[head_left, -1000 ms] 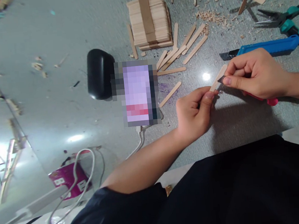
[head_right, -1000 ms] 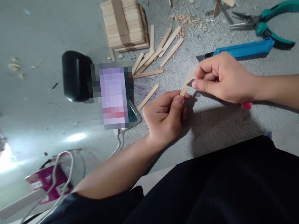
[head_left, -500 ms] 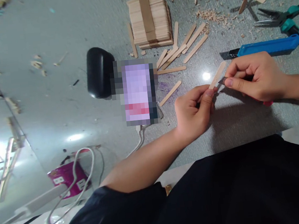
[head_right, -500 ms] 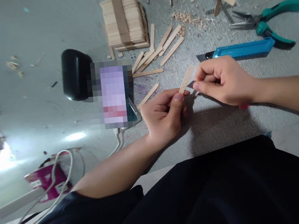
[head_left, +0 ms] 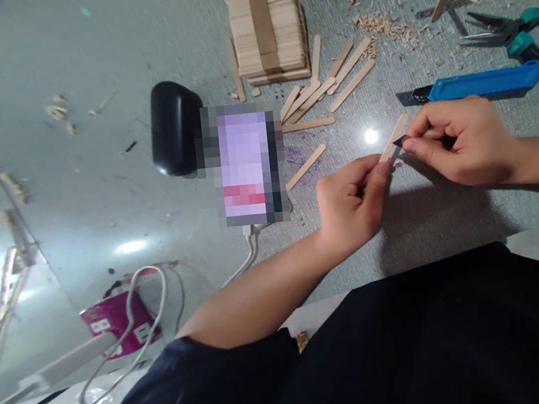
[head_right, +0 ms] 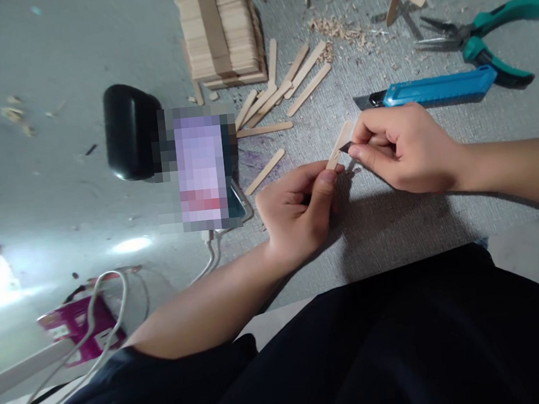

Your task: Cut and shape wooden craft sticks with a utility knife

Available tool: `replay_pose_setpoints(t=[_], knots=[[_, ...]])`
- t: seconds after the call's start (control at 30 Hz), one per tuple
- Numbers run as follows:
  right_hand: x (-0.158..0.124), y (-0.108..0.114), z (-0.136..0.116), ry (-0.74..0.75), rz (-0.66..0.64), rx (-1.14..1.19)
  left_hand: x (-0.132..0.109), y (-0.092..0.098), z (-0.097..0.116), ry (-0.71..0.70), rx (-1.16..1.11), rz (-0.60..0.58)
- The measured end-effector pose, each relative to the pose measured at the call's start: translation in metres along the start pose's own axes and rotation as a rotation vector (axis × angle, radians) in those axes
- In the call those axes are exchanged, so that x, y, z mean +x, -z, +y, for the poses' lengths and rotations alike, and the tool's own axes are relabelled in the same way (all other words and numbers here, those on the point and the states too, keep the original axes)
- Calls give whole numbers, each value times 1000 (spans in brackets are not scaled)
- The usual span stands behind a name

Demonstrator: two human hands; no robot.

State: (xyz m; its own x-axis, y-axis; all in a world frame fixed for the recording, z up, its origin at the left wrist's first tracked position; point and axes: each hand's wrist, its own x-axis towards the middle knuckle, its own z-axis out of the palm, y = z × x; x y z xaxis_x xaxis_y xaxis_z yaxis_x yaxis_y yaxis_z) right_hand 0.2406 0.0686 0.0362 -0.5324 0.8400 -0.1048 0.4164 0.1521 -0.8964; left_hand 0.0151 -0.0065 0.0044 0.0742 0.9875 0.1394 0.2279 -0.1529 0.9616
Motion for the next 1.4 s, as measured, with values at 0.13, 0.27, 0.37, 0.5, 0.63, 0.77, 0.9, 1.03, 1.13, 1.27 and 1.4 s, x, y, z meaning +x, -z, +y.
replay_pose_setpoints(t=[0.13, 0.27, 0.37, 0.5, 0.63, 0.77, 0.9, 1.03, 1.13, 1.27, 1.4], knots=[[0, 2, -2, -5, -24, -51, 2, 1, 3, -33, 63, -38], [1, 3, -4, -7, -7, -158, 2, 1, 5, -74, 185, -35], [2, 3, -3, 53, 27, -308, 0, 1, 4, -124, 253, -15], [1, 2, -3, 181, 86, -562, -4, 0, 0, -188, 334, 24], [0, 3, -10, 199, 50, -666, -6, -1, -3, -239, 383, 34], [1, 3, -14, 193, 36, -677, -5, -1, -4, -295, 409, 44], [4, 4, -13, 222, 33, -714, -3, -2, -4, -297, 420, 34], [8, 9, -10, 208, -57, -706, -1, -3, -2, -274, 359, 43], [10, 12, -4, 277, -70, -720, -1, -4, 0, -227, 278, 27], [9, 13, 3, 525, 26, -737, -1, -4, 0, -138, 201, 0], [6, 11, 4, 770, 84, -768, 2, -4, -2, -38, 98, 30]])
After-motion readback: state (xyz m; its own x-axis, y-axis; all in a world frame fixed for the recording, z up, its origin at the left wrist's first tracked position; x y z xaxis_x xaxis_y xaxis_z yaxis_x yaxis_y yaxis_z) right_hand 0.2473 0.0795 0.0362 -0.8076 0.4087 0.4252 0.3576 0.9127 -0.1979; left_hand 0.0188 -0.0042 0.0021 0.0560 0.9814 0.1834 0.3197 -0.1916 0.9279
